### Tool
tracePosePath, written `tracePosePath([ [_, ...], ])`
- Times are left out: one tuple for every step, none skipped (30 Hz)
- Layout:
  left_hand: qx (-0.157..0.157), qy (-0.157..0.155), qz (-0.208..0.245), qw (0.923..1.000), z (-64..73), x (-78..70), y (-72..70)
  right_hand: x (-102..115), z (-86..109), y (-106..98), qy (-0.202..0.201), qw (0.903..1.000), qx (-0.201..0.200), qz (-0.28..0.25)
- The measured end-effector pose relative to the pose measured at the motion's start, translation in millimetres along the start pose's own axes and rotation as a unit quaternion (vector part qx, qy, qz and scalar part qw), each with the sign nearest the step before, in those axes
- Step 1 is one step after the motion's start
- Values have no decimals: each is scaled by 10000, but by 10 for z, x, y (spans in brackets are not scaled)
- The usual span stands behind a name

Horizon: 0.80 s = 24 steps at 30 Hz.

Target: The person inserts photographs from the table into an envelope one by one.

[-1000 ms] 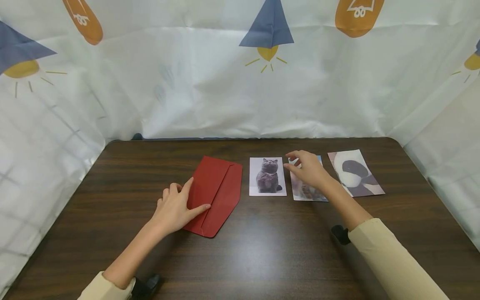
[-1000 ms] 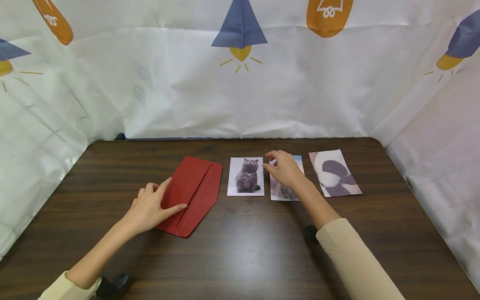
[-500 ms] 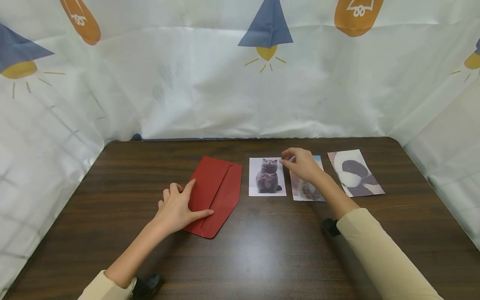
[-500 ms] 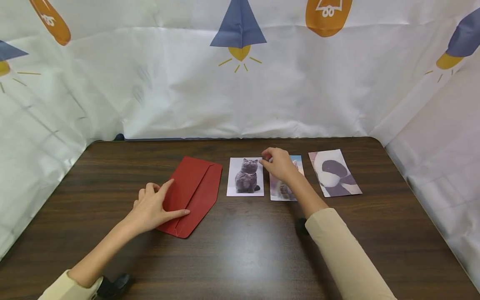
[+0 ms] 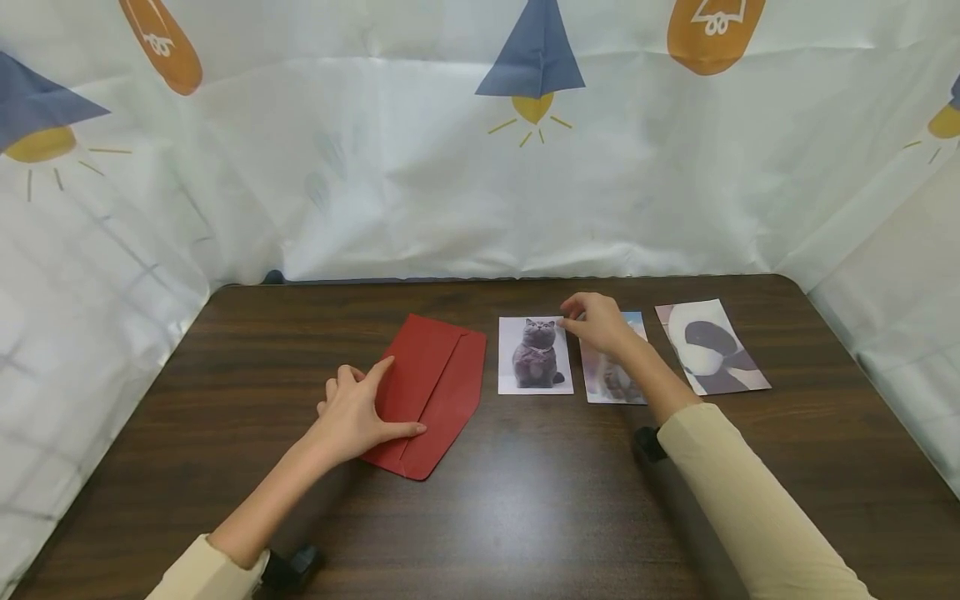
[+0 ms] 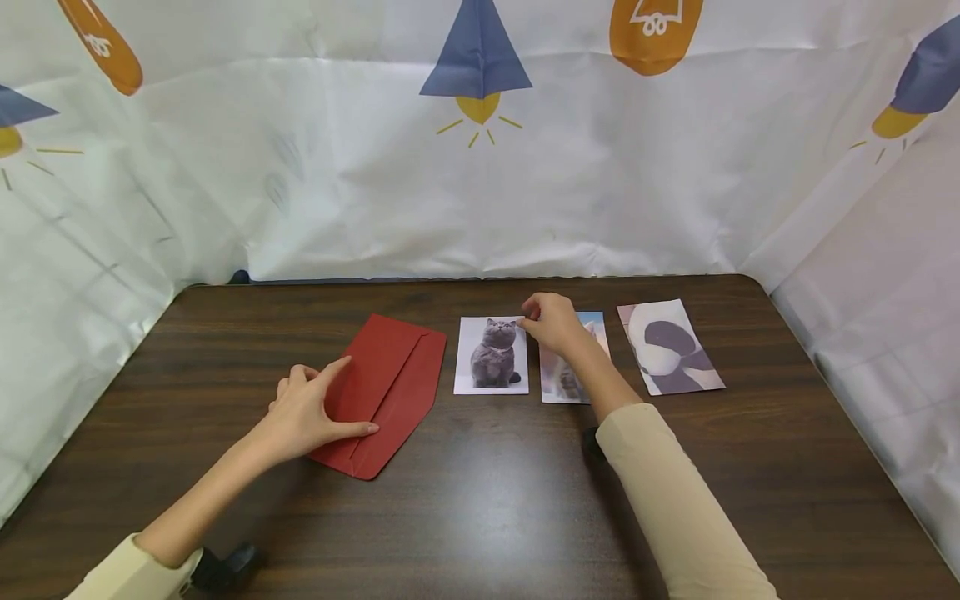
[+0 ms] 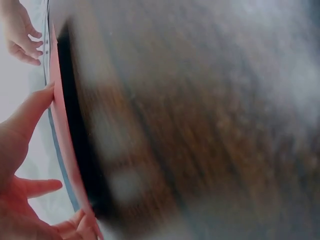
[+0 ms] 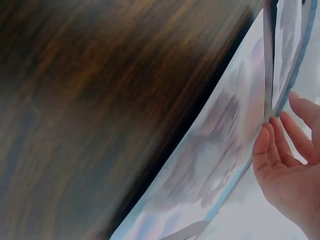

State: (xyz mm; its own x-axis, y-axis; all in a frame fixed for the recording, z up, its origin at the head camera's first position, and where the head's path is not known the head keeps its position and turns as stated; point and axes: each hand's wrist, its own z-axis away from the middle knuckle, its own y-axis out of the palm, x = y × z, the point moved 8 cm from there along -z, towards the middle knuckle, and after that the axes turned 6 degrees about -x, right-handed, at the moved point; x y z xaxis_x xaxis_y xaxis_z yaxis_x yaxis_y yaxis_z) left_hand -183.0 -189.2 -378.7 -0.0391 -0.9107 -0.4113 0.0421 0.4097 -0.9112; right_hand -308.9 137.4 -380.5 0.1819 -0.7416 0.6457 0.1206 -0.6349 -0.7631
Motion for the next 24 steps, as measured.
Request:
tracePosePath([
  [-1,5,-1,10000,0,4,-2,-1,-8,8,10,10000,30,9],
  [-8,23,-2,10000,-2,5,-4,-3,-14,17,50,10000,56,16],
  [-10,38,4,10000,-2,4,-7,-10,-21,28,92,9999,100,15],
  [-10,56,10,10000,-3,4,-8,-15,-28,38,123,9998,141,27],
  [-9,79,17,10000,-6,5,-8,-19,-35,48,148,9997,178,61],
  [2,94,19,10000,-8,5,-8,-28,-45,58,171,9996,211,91],
  [11,105,22,9999,-11,6,-7,-38,-56,69,183,9995,241,126],
  [16,127,1,9999,-15,4,-7,-44,-64,77,201,9993,261,159],
  [24,153,-26,9999,-19,1,-7,-52,-74,85,218,9992,283,181],
  [28,190,-61,9998,-20,-4,-8,-58,-84,92,229,9991,298,213],
  [27,240,-106,9997,-21,-14,-11,-68,-94,99,252,9989,315,229],
  [29,289,-159,9995,-19,-22,-11,-75,-101,104,273,9988,324,237],
  [27,350,-226,9991,-17,-32,-10,-76,-107,105,278,9988,331,236],
  [21,418,-313,9986,-11,-45,-10,-78,-111,108,294,9987,343,239],
  [19,482,-393,9981,-5,-58,-9,-81,-114,112,310,9986,361,234],
  [9,546,-476,9974,2,-70,-7,-83,-117,114,308,9985,371,240],
  [2,593,-557,9967,9,-78,-4,-80,-117,113,301,9985,378,241],
  [-1,631,-645,9959,16,-85,0,-76,-117,113,295,9985,387,239],
  [-5,664,-726,9951,22,-93,3,-75,-115,113,292,9985,394,233],
  [-19,696,-801,9944,27,-100,4,-73,-114,113,296,9985,395,229],
  [-31,729,-865,9936,32,-107,5,-69,-112,110,283,9986,392,218],
  [-45,760,-917,9929,36,-114,5,-65,-109,109,286,9986,391,197],
  [-59,785,-955,9923,41,-120,5,-59,-106,108,294,9986,393,171],
  [-87,820,-987,9917,44,-125,5,-51,-104,103,287,9987,385,156],
])
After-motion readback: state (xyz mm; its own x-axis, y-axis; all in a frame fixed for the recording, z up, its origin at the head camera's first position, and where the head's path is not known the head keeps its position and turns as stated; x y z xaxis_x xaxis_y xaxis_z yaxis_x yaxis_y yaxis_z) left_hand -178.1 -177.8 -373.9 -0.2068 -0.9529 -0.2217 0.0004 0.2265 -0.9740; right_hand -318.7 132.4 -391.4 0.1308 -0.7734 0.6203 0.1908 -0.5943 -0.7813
